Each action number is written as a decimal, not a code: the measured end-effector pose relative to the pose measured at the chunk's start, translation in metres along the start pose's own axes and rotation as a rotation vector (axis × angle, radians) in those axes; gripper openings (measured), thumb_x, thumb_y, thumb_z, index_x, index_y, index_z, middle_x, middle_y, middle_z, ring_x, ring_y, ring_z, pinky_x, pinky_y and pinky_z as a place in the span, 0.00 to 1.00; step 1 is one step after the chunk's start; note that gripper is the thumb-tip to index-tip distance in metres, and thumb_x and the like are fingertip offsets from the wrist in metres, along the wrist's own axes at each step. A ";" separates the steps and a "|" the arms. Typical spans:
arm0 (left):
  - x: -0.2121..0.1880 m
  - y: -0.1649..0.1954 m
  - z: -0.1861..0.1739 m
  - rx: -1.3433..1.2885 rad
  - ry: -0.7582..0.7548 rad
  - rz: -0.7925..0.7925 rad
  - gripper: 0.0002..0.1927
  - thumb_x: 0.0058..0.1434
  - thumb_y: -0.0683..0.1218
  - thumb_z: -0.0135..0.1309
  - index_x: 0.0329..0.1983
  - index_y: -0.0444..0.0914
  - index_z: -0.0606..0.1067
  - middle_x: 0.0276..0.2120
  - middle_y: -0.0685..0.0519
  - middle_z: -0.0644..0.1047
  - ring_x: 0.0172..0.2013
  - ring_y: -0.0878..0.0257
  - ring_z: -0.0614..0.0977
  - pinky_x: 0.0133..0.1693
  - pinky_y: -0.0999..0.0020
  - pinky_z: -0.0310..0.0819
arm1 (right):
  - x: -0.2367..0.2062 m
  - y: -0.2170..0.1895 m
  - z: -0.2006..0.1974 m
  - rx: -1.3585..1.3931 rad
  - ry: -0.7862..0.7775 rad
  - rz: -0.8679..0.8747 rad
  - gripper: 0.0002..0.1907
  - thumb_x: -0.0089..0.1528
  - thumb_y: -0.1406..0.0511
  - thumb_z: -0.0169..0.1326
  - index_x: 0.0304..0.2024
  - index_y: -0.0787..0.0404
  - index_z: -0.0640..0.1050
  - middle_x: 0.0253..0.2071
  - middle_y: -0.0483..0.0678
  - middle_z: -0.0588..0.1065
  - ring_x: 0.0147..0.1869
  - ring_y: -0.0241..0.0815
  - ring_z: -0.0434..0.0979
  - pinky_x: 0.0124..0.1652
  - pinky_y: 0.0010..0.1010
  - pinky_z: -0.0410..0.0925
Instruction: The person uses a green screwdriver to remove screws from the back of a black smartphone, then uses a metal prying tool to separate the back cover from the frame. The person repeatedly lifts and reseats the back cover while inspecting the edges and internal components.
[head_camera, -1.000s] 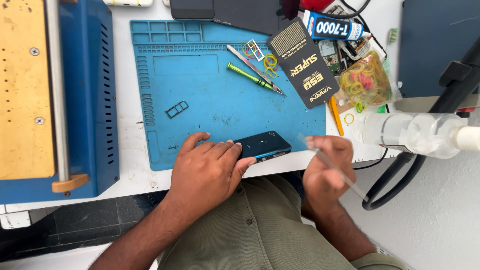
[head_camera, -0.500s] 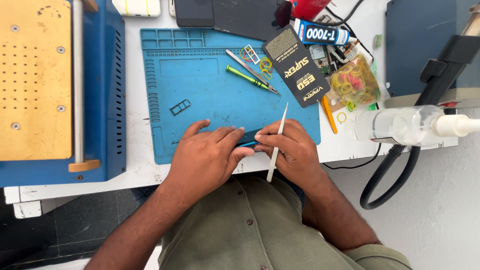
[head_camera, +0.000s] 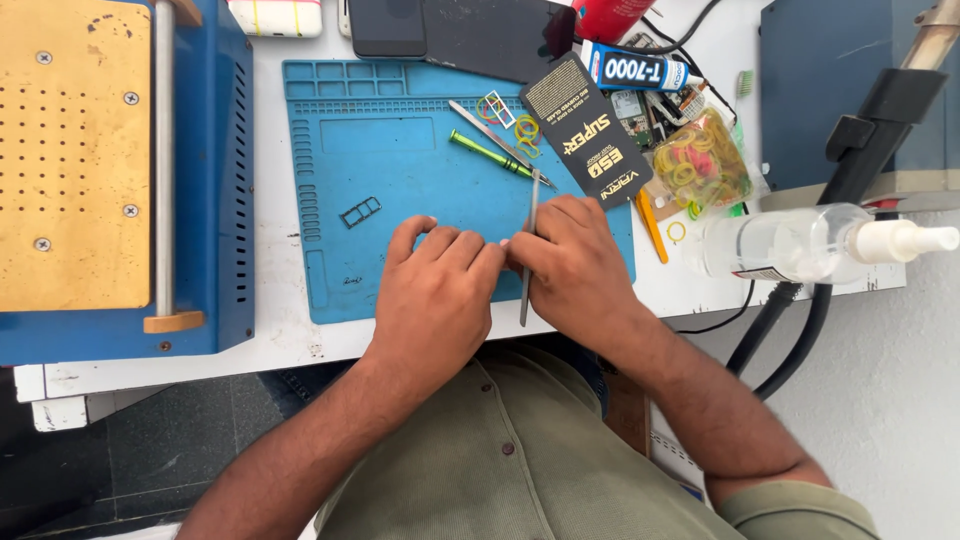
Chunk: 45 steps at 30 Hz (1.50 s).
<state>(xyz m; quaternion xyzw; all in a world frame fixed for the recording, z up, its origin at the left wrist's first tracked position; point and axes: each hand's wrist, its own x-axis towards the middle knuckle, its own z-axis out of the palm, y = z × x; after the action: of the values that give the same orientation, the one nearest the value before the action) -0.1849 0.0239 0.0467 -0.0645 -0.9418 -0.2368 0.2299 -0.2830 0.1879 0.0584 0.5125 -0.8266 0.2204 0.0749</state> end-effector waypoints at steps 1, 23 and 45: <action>0.001 0.000 0.001 -0.002 -0.014 -0.005 0.05 0.60 0.38 0.54 0.38 0.38 0.77 0.32 0.53 0.76 0.41 0.57 0.79 0.59 0.52 0.66 | 0.002 0.002 -0.001 0.008 -0.022 -0.014 0.06 0.56 0.74 0.61 0.30 0.59 0.78 0.32 0.46 0.70 0.46 0.49 0.72 0.49 0.41 0.63; -0.019 -0.024 0.004 -0.282 0.093 -0.242 0.03 0.61 0.41 0.62 0.38 0.39 0.82 0.31 0.54 0.79 0.41 0.56 0.79 0.58 0.55 0.65 | 0.007 0.002 0.004 0.147 0.023 -0.126 0.14 0.56 0.66 0.67 0.44 0.59 0.81 0.42 0.46 0.77 0.50 0.47 0.74 0.52 0.42 0.64; -0.044 -0.040 -0.008 -0.287 0.164 -0.252 0.03 0.64 0.42 0.62 0.40 0.40 0.83 0.31 0.56 0.80 0.40 0.61 0.81 0.63 0.52 0.64 | 0.011 -0.006 0.019 0.253 -0.034 0.080 0.10 0.58 0.69 0.67 0.41 0.61 0.82 0.36 0.49 0.74 0.45 0.48 0.73 0.43 0.38 0.67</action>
<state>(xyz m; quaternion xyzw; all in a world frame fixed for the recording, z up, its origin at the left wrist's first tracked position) -0.1521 -0.0157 0.0157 0.0410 -0.8770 -0.4000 0.2630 -0.2807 0.1688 0.0472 0.4880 -0.8132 0.3169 -0.0129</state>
